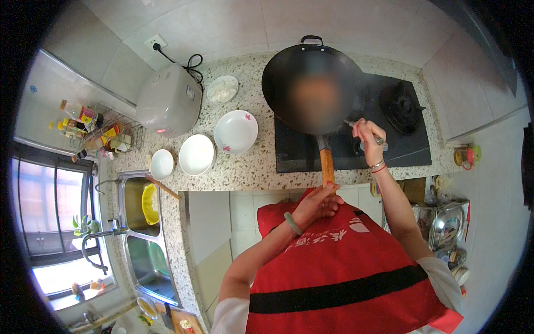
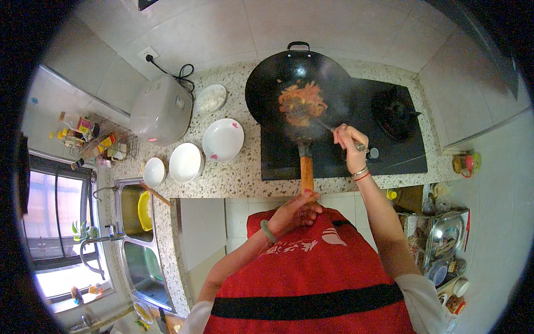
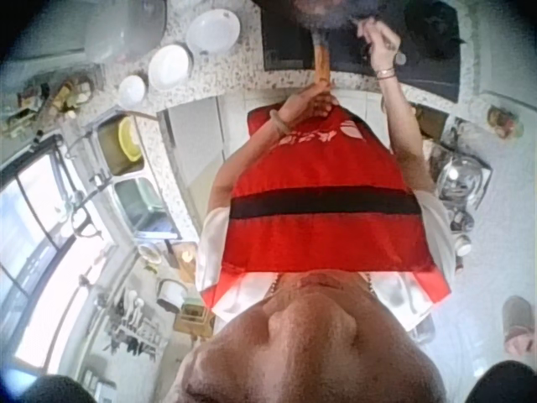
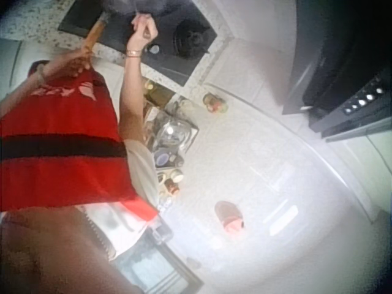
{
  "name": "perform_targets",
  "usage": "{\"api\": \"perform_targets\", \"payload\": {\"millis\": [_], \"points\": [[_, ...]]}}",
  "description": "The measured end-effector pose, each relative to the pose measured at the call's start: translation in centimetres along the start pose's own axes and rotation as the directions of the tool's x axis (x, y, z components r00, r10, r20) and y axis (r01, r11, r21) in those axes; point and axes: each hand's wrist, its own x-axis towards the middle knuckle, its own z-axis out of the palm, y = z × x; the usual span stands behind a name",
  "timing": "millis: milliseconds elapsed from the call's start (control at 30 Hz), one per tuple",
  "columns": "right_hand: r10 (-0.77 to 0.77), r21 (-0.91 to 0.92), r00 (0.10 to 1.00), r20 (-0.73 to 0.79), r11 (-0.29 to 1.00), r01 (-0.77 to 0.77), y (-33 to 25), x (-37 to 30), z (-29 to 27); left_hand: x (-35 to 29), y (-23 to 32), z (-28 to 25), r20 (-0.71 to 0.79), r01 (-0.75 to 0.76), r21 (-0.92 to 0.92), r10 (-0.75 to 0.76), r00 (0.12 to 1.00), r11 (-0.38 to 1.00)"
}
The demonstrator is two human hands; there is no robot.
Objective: The person washes a green bowl under running water, then moves to the stove to stir-fry sliced tomatoes in a wok using a spatula. They add oil to the wok before adding the tomatoes and continue stirring the contents.
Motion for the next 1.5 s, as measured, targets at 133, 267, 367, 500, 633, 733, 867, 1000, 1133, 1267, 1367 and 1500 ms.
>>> {"api": "perform_targets", "payload": {"millis": [133,267,367,500,633,733,867,1000,1133,1267,1367,1500], "points": [[0.045,0.086,0.999,0.023,0.995,-0.047,-2.9,2.4,0.4,0.0,0.0,-0.3,0.013,-0.016,0.021,0.015,1.000,1.000],[-0.078,0.062,0.991,0.107,0.995,0.072,-3.9,3.6,-0.6,-0.1,-0.1,-0.2,0.015,-0.027,0.003,0.027,1.000,1.000],[-0.034,-0.120,0.991,0.127,0.992,0.049,-3.2,3.8,-0.8,-0.1,-0.3,-0.3,0.021,-0.022,-0.016,0.022,1.000,1.000],[-0.187,-0.109,0.970,0.156,0.973,0.205,0.8,1.8,-1.1,0.0,-0.1,0.0,0.028,-0.029,-0.029,0.030,0.999,0.999],[-0.093,-0.214,0.977,0.192,0.967,0.135,-0.1,2.6,-0.1,-0.1,-0.1,0.1,0.006,-0.035,-0.005,0.035,0.999,0.999],[-0.002,-0.111,0.994,0.109,0.994,0.015,-4.9,4.0,0.0,0.2,-0.4,-0.4,0.011,-0.045,-0.007,0.045,0.999,0.999],[0.068,-0.127,0.981,0.183,0.991,-0.045,-9.7,4.2,-1.8,0.1,-0.3,-0.3,0.014,-0.047,-0.002,0.047,0.999,0.999],[0.151,-0.266,0.973,0.178,0.959,-0.100,-7.7,4.4,-1.2,0.1,-0.3,0.0,0.010,-0.049,0.001,0.049,0.999,0.999],[-0.011,-0.269,0.980,0.201,0.961,0.066,-2.9,6.2,-0.3,0.2,-0.3,-0.1,0.019,-0.055,-0.008,0.055,0.998,0.998],[-0.029,-0.244,0.978,0.208,0.966,0.081,-2.7,7.8,-0.1,0.0,-0.3,-0.1,0.006,-0.053,-0.016,0.053,0.999,0.998],[-0.044,-0.199,0.995,0.093,0.978,0.061,-1.0,7.7,0.0,0.3,-0.7,-0.5,0.024,-0.063,-0.037,0.064,0.998,0.997],[-0.037,0.016,0.999,0.005,0.999,0.036,2.5,5.8,0.0,0.4,-0.6,-0.4,0.019,-0.057,-0.035,0.057,0.998,0.998]]}}
